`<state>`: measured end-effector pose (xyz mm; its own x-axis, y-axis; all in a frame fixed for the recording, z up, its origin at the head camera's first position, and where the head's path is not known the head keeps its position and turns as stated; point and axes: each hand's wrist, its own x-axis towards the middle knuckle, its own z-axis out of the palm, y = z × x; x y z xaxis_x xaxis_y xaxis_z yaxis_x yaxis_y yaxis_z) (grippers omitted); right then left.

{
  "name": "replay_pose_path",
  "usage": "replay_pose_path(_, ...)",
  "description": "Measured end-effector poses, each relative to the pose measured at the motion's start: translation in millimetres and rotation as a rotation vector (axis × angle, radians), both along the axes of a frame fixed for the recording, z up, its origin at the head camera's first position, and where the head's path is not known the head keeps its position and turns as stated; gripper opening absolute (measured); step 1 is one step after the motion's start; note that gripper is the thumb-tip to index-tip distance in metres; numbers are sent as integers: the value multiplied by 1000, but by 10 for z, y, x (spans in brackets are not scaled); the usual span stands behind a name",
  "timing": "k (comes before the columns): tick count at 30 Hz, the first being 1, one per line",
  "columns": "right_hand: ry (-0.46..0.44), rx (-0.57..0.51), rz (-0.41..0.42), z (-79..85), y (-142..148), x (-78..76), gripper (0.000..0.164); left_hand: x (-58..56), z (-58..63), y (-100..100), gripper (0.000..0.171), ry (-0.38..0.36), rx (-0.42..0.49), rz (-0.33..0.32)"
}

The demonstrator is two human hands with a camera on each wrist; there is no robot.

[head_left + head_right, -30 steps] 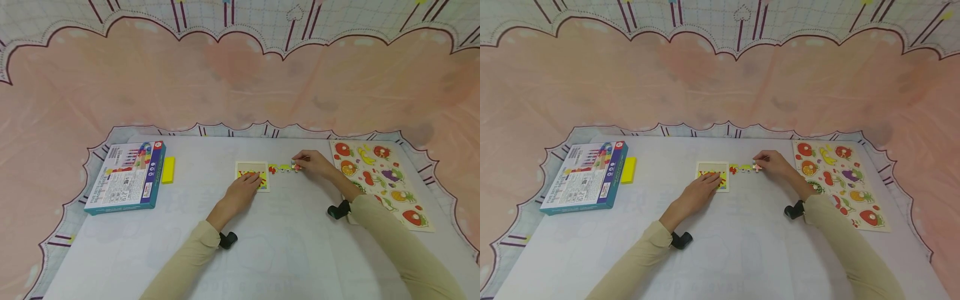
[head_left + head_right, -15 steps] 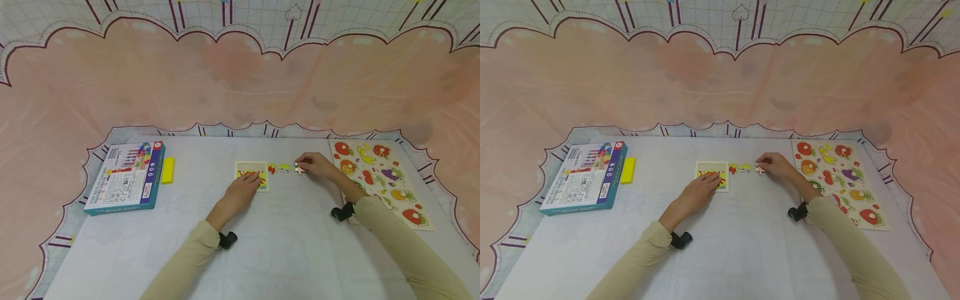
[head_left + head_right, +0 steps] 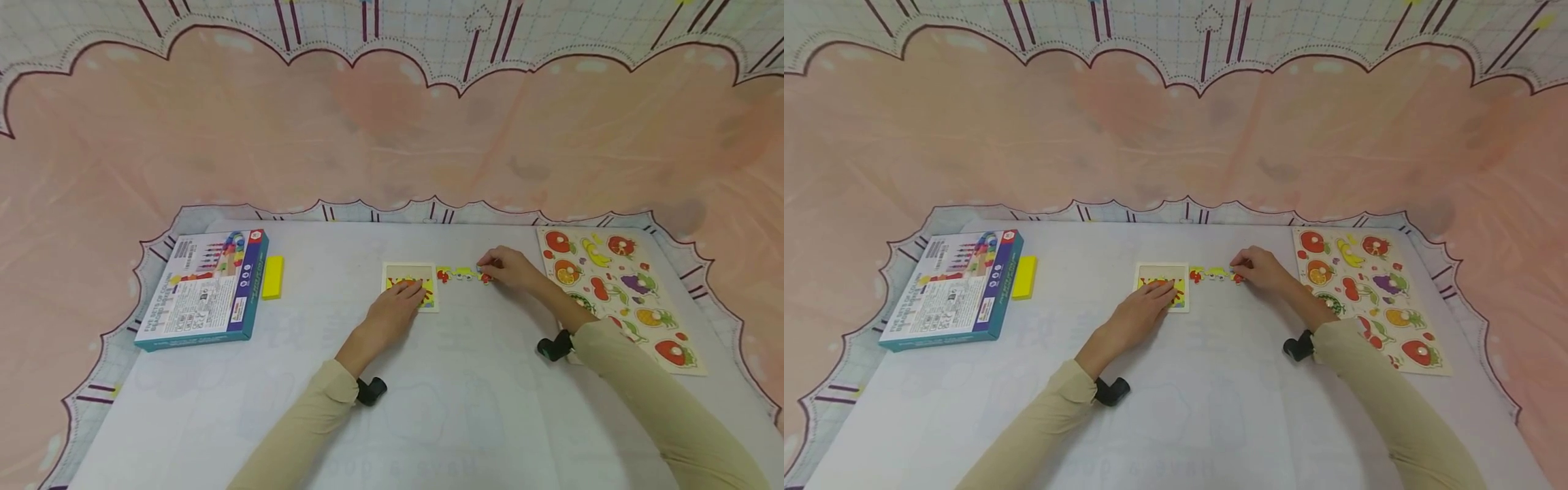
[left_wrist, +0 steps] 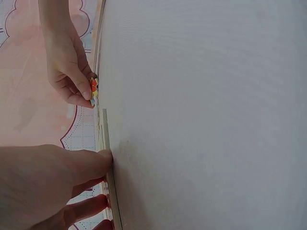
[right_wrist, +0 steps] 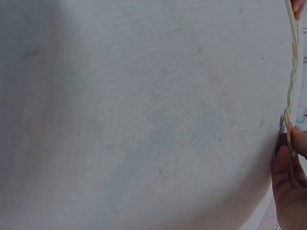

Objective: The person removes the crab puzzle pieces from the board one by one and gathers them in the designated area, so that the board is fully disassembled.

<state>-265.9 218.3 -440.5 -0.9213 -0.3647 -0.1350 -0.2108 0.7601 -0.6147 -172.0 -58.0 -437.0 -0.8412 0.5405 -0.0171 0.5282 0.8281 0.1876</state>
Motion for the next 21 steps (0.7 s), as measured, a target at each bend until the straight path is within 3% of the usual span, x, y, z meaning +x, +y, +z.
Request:
replay_pose_path(10,45,71,33,-7,-42,-10,19,-3,-2,-4,42,21,16,-9)
replay_pose_path(14,78,177,51,7,-107,7,18,0,2,-2,42,13,8,-2)
replay_pose_path(17,100,245,40,22,-168,38,17,1,-2,1,42,15,2,0)
replay_pose_path(21,107,232,7,22,-218,89,16,0,-11,8,41,28,7,-3)
